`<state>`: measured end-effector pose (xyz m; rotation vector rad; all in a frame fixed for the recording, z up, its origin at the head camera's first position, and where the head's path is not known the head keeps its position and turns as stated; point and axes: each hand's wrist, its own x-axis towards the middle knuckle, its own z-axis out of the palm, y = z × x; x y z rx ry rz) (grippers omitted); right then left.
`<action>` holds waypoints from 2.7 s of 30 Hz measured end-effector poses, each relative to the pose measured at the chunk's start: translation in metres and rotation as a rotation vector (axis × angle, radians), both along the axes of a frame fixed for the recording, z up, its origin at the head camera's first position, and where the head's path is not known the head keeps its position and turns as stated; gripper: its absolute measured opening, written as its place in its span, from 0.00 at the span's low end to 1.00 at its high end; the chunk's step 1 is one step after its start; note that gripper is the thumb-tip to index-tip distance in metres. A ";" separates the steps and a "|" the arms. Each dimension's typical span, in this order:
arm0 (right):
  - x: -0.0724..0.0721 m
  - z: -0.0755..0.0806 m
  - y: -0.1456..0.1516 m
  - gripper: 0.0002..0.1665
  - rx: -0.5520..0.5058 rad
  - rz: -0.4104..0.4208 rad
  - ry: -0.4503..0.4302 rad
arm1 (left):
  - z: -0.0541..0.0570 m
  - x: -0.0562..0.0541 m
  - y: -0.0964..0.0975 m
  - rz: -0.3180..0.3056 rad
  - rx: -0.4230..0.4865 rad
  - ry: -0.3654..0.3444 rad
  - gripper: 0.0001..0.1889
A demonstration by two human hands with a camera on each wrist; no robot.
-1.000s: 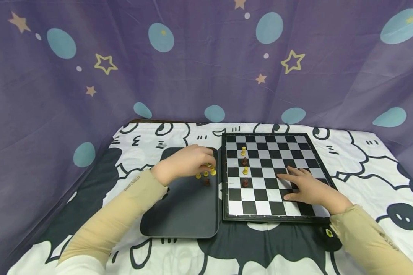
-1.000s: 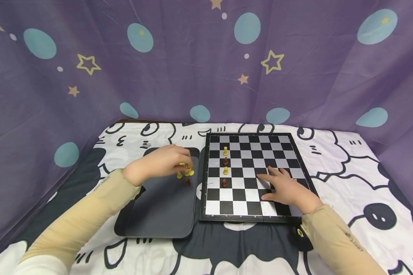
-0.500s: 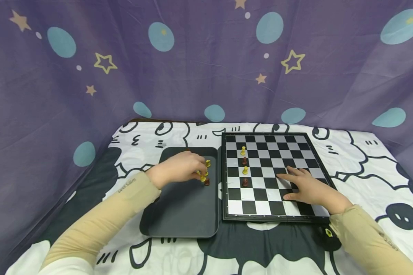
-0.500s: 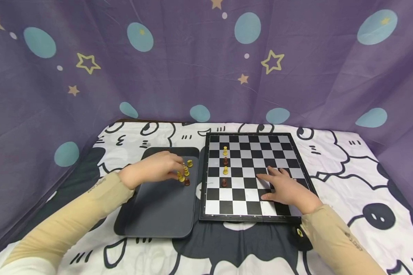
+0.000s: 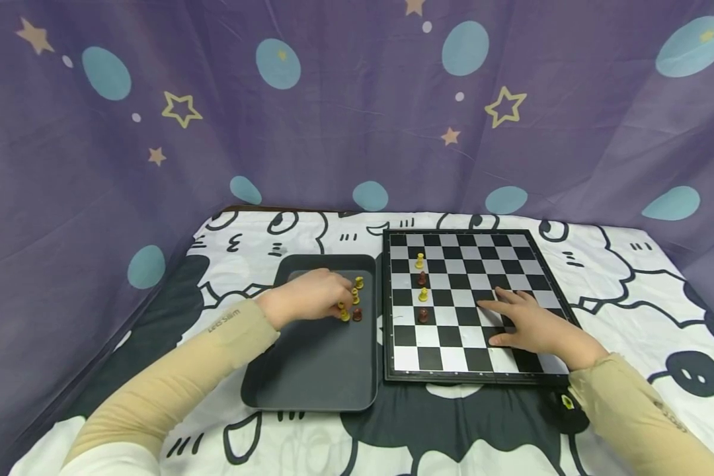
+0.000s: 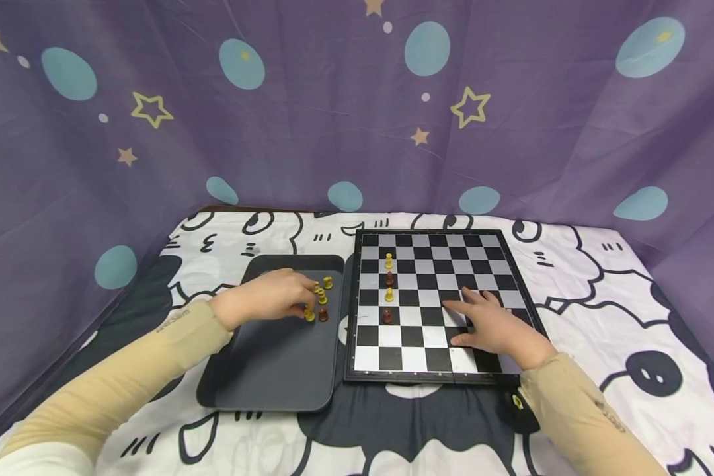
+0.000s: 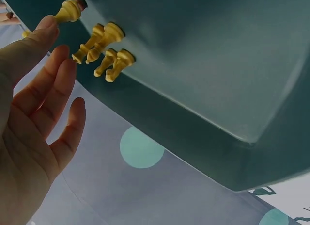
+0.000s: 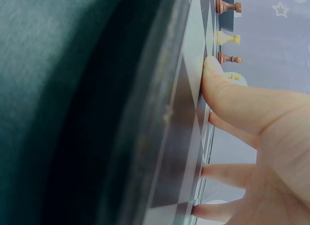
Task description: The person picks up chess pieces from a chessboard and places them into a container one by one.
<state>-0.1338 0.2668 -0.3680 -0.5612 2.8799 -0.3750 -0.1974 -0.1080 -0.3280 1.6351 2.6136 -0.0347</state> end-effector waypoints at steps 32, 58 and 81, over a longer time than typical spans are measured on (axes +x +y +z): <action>0.001 -0.002 0.000 0.40 0.010 -0.006 0.000 | -0.006 0.003 0.001 0.035 -0.089 0.015 0.08; 0.001 0.000 0.001 0.40 0.013 -0.021 -0.014 | 0.007 0.003 0.005 0.058 -0.038 0.058 0.10; 0.002 -0.002 0.000 0.40 0.014 -0.012 -0.006 | 0.017 0.003 0.025 -0.010 0.045 0.114 0.09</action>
